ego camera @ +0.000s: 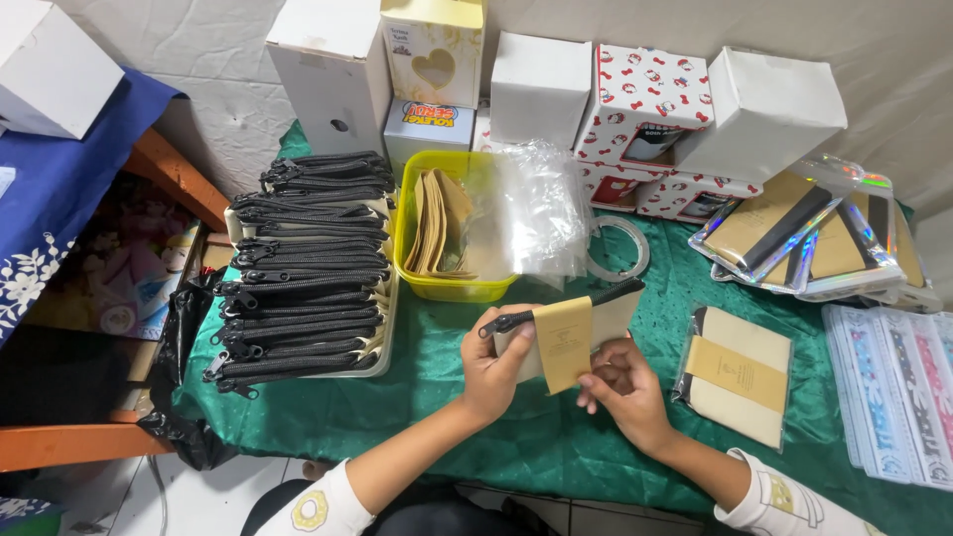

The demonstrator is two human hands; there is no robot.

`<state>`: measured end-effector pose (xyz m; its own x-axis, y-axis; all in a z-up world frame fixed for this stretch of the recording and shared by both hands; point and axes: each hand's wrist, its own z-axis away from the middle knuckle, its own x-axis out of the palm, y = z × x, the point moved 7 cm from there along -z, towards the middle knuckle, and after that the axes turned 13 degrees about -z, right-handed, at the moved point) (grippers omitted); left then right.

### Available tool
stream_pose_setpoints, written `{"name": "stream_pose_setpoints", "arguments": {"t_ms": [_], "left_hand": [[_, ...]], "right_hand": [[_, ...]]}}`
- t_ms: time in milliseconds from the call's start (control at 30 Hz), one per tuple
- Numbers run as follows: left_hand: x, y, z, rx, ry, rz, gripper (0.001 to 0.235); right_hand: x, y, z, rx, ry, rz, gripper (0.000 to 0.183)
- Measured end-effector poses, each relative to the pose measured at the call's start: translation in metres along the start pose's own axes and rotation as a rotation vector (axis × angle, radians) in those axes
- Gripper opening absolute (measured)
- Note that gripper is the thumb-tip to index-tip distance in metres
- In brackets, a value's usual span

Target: Trimming the edges of small fabric or paper pouches using scissors at a gift wrapping station.

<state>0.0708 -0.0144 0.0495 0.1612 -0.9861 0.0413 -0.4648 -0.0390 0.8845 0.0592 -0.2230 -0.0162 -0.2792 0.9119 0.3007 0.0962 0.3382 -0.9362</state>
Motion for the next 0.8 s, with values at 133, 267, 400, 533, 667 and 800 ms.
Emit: {"name": "stream_pose_setpoints", "arguments": {"t_ms": [133,267,400,533,667,800], "left_hand": [[0.002,-0.007,-0.001,-0.138,0.016,0.028,0.018],[0.004,-0.004,-0.011,-0.278,0.042,0.204,0.017],[0.006,-0.009,-0.012,-0.410,-0.013,0.215,0.014],[0.007,0.001,-0.010,-0.435,-0.067,0.171,0.016],[0.012,-0.035,0.006,-0.430,-0.132,0.163,0.026],[0.010,-0.026,0.006,-0.548,-0.182,0.166,0.010]], "right_hand": [[-0.011,0.015,-0.001,0.057,0.007,-0.003,0.020],[-0.009,0.009,-0.007,-0.024,0.073,-0.204,0.040],[0.021,-0.025,-0.014,0.061,0.138,-0.181,0.048],[0.015,-0.020,-0.013,0.112,0.171,-0.129,0.067],[0.019,-0.022,-0.011,0.158,0.186,-0.121,0.056],[0.025,-0.030,-0.013,0.223,0.244,-0.093,0.029]]}}
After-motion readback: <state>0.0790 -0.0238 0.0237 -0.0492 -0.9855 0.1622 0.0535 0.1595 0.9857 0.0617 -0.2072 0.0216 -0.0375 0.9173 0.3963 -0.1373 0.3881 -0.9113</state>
